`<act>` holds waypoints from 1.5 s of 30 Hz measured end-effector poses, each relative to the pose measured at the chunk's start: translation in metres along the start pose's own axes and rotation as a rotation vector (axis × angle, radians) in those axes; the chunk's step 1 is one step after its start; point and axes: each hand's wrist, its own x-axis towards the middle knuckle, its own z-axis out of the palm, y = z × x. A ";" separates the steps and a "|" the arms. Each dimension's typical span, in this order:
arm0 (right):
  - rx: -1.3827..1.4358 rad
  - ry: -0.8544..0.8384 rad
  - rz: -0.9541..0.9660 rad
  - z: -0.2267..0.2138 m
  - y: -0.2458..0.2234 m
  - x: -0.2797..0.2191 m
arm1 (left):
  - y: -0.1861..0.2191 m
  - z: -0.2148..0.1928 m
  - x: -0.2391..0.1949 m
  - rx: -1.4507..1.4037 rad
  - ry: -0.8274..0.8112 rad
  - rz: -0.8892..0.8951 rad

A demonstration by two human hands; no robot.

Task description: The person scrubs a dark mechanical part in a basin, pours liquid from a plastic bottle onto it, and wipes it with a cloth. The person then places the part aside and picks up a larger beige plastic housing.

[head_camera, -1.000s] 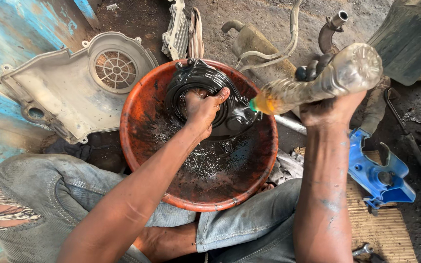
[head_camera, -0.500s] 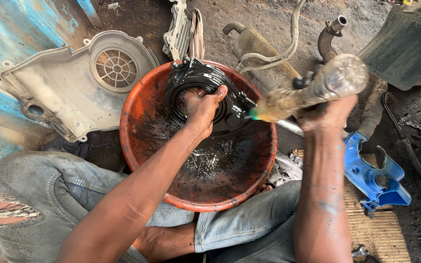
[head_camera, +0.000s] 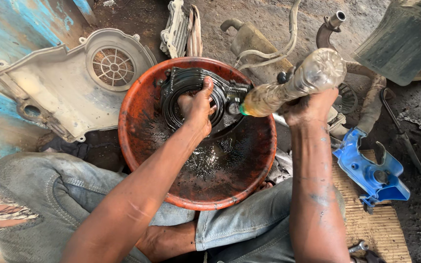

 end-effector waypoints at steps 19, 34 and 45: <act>0.088 -0.047 0.148 0.014 0.006 -0.012 | -0.008 -0.017 0.045 -0.264 -0.130 -0.217; 0.045 -0.098 0.243 0.013 0.025 -0.029 | -0.036 -0.019 0.088 -0.401 -0.206 -0.352; -0.314 0.049 0.230 0.016 0.036 -0.037 | -0.035 -0.014 0.086 -0.460 -0.138 -0.357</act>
